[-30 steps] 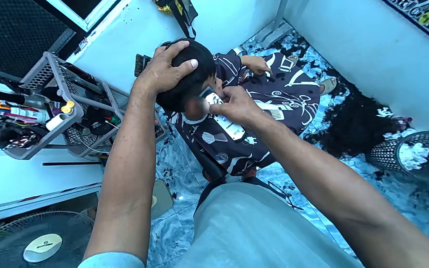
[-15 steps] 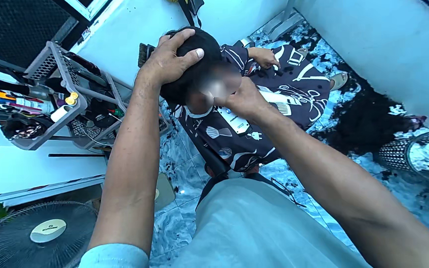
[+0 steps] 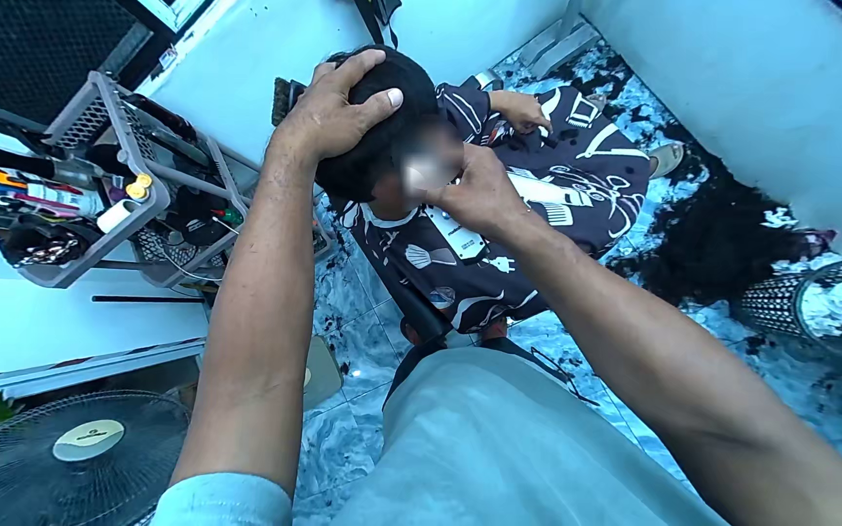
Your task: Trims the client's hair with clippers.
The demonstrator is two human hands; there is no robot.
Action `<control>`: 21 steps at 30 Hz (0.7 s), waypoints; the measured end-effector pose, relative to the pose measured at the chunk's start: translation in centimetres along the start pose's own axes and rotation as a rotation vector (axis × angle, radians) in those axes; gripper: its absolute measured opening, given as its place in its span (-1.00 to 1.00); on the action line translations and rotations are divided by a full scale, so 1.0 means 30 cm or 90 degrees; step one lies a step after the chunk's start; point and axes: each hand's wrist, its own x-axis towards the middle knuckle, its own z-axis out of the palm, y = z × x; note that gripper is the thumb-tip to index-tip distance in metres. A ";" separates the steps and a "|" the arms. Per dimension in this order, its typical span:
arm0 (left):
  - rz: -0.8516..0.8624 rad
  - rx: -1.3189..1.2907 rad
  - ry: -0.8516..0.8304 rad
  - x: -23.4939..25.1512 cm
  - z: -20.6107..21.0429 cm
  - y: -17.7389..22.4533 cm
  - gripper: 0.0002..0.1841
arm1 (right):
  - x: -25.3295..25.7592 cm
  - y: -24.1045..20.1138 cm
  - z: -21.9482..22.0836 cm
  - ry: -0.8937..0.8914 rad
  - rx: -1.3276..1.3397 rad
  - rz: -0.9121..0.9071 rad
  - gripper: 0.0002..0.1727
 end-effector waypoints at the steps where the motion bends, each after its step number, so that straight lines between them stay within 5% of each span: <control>1: 0.001 0.002 -0.001 0.000 -0.001 -0.001 -0.19 | -0.003 -0.004 0.000 -0.005 -0.011 0.003 -0.52; 21: 0.004 -0.014 0.000 -0.006 -0.007 0.010 -0.20 | 0.008 0.011 0.001 -0.004 0.002 0.008 -0.51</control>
